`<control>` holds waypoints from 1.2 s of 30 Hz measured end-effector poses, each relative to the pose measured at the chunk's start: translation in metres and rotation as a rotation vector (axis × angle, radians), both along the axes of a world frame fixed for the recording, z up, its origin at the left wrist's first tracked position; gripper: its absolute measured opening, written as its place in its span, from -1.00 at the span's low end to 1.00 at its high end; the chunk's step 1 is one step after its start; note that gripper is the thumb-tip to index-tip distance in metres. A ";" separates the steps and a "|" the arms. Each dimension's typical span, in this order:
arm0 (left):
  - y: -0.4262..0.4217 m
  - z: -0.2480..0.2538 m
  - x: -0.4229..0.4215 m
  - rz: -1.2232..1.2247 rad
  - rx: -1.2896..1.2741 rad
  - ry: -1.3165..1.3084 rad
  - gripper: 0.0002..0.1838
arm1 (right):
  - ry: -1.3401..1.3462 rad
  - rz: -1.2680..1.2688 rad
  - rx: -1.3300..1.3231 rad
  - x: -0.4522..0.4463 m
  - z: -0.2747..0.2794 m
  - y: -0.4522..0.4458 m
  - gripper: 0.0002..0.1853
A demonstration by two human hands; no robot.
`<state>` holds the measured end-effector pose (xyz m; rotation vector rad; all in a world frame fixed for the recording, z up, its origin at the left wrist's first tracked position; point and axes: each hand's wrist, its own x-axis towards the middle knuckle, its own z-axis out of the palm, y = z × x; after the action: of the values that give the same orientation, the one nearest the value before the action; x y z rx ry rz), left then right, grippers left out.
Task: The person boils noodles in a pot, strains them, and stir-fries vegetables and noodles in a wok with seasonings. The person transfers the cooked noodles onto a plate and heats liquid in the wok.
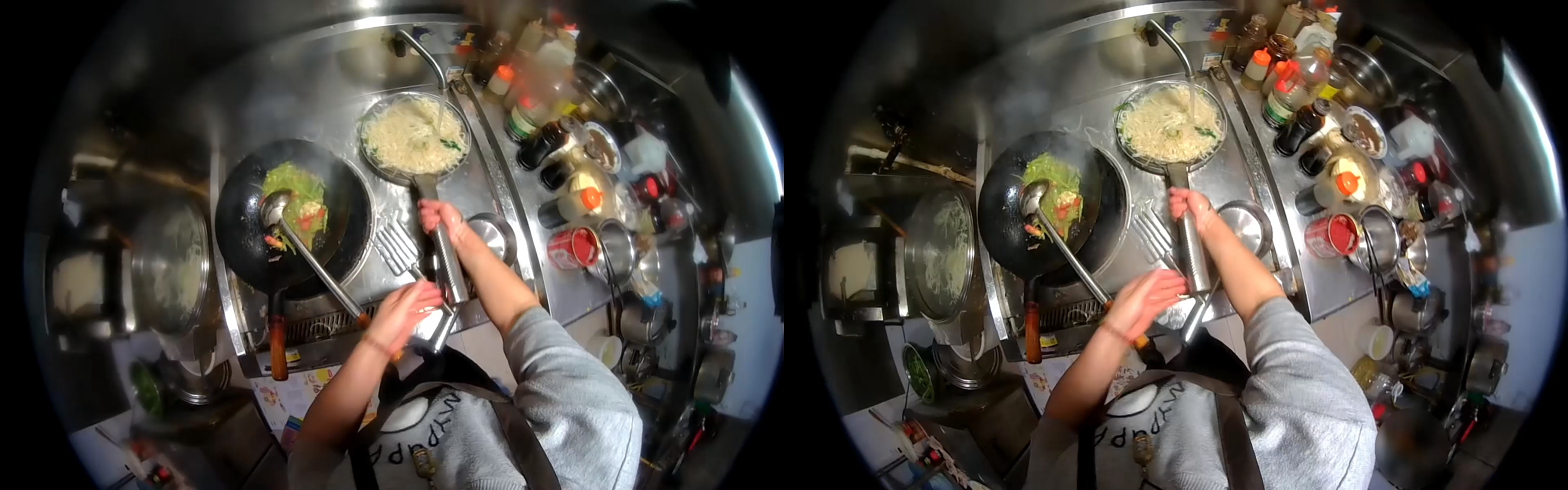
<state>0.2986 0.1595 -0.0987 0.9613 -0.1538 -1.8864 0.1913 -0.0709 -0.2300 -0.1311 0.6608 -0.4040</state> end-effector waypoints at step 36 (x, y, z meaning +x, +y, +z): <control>-0.082 -0.026 -0.065 0.111 0.197 0.420 -0.85 | 1.098 0.255 -1.234 -0.008 0.059 -0.020 -0.60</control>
<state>0.2339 0.0770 -0.1252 0.6649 0.3338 -1.9796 0.1831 -0.0911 -0.1714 -1.6846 1.3629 -0.4275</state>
